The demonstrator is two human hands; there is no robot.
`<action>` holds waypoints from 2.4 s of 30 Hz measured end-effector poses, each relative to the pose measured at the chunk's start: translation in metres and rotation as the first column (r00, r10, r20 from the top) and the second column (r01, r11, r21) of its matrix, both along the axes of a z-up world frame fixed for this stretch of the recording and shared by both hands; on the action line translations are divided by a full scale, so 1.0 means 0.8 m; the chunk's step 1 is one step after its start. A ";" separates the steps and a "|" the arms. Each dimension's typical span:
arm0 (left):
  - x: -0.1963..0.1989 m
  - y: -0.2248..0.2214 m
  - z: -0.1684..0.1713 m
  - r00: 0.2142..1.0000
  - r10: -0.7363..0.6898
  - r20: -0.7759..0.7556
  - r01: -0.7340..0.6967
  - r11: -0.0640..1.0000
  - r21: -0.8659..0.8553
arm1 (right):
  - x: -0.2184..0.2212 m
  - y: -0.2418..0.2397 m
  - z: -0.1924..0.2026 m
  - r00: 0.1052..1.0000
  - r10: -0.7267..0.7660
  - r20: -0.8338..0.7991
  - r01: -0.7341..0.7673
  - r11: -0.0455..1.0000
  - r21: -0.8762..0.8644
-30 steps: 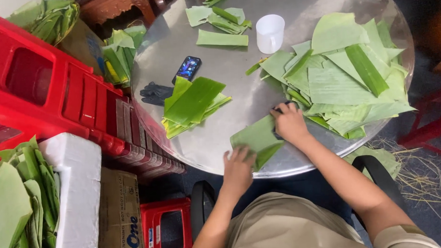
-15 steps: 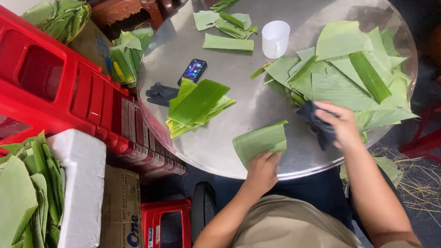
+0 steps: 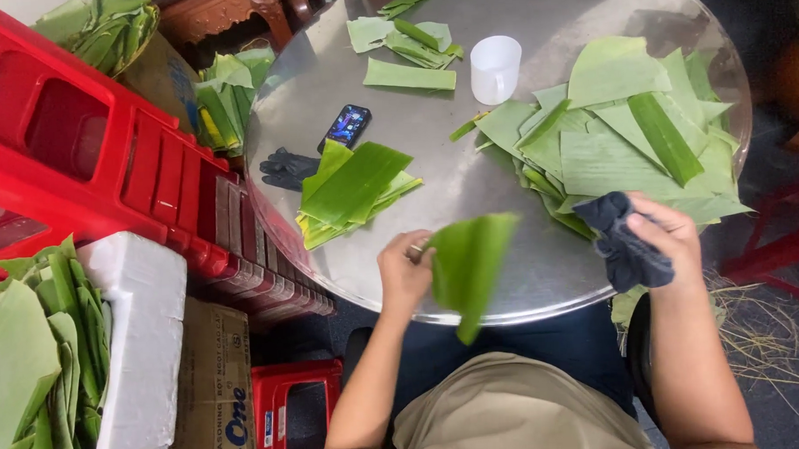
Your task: Cleaning banana leaves by wiping them with a cloth and stacking them on a metal table.
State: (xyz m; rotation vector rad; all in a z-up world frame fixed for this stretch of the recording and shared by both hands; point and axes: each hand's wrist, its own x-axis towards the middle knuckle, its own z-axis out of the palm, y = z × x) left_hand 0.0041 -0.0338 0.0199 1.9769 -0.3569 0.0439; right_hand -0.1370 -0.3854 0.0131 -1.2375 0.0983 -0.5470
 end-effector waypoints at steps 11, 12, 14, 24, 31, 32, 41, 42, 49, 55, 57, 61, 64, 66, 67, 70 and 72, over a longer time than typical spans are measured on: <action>0.060 0.059 -0.121 0.988 0.058 0.142 -0.089 0.971 0.221 | 0.086 0.159 0.047 0.954 0.228 0.194 -0.077 0.813 -0.577; 0.061 0.062 -0.124 0.985 0.056 0.165 -0.091 0.974 0.209 | 0.098 0.180 0.047 0.944 0.252 0.213 -0.071 0.785 -0.616; 0.063 0.068 -0.123 0.986 0.056 0.154 -0.088 0.975 0.205 | 0.126 0.219 0.022 0.934 0.264 0.241 -0.043 0.752 -0.658; 0.048 0.114 -0.105 0.989 0.104 0.102 -0.125 0.964 0.235 | 0.188 0.337 -0.129 0.951 0.307 -0.031 -0.063 0.097 -0.993; 0.043 0.115 -0.110 0.991 0.114 0.069 -0.125 0.975 0.183 | 0.256 0.304 -0.125 0.979 0.109 -0.171 -0.171 -0.004 -0.985; 0.040 0.115 -0.107 0.991 0.123 0.052 -0.130 0.977 0.167 | 0.265 0.296 -0.127 0.989 0.055 -0.137 -0.139 0.030 -0.990; 0.038 0.116 -0.091 0.988 0.151 -0.015 -0.149 0.982 0.115 | 0.198 0.349 -0.142 0.952 0.298 -0.073 -0.064 -0.039 -0.997; 0.038 0.117 -0.095 0.986 0.166 -0.001 -0.164 0.978 0.129 | 0.189 0.355 -0.154 0.932 0.360 -0.040 -0.052 0.024 -0.998; 0.035 0.113 -0.102 0.981 0.192 0.028 -0.194 0.971 0.140 | 0.218 0.282 -0.112 0.992 -0.006 -0.124 -0.124 0.060 -0.990; 0.029 0.098 -0.087 0.978 0.196 -0.074 -0.182 0.969 0.168 | 0.131 0.257 -0.114 0.974 0.225 0.012 -0.011 0.104 -0.995; 0.027 0.093 -0.093 0.969 0.191 -0.155 -0.154 0.962 0.224 | 0.119 0.230 -0.093 0.988 0.152 -0.007 -0.022 0.099 -0.995; 0.032 0.076 -0.083 0.964 0.224 -0.144 -0.177 0.943 0.282 | 0.110 0.180 -0.105 0.999 -0.002 -0.042 -0.042 0.069 -0.997; 0.030 0.059 -0.047 0.968 0.201 -0.153 -0.142 0.933 0.330 | 0.083 0.158 -0.076 0.980 0.174 -0.095 -0.115 0.105 -0.988; 0.023 0.043 -0.012 0.919 0.216 -0.331 -0.097 0.935 0.342 | 0.055 0.142 -0.033 0.874 0.414 -0.255 -0.391 0.286 -0.875; 0.020 0.036 -0.005 0.918 0.218 -0.331 -0.098 0.934 0.343 | 0.045 0.131 -0.030 0.873 0.416 -0.255 -0.391 0.286 -0.875; 0.020 0.023 0.002 0.922 0.141 -0.361 -0.032 0.956 0.292 | 0.020 0.097 -0.025 0.796 0.529 -0.294 -0.572 0.498 -0.652; 0.034 0.021 -0.013 0.968 0.036 -0.247 0.004 0.987 0.162 | 0.008 0.074 -0.029 0.798 0.534 -0.279 -0.589 0.593 -0.549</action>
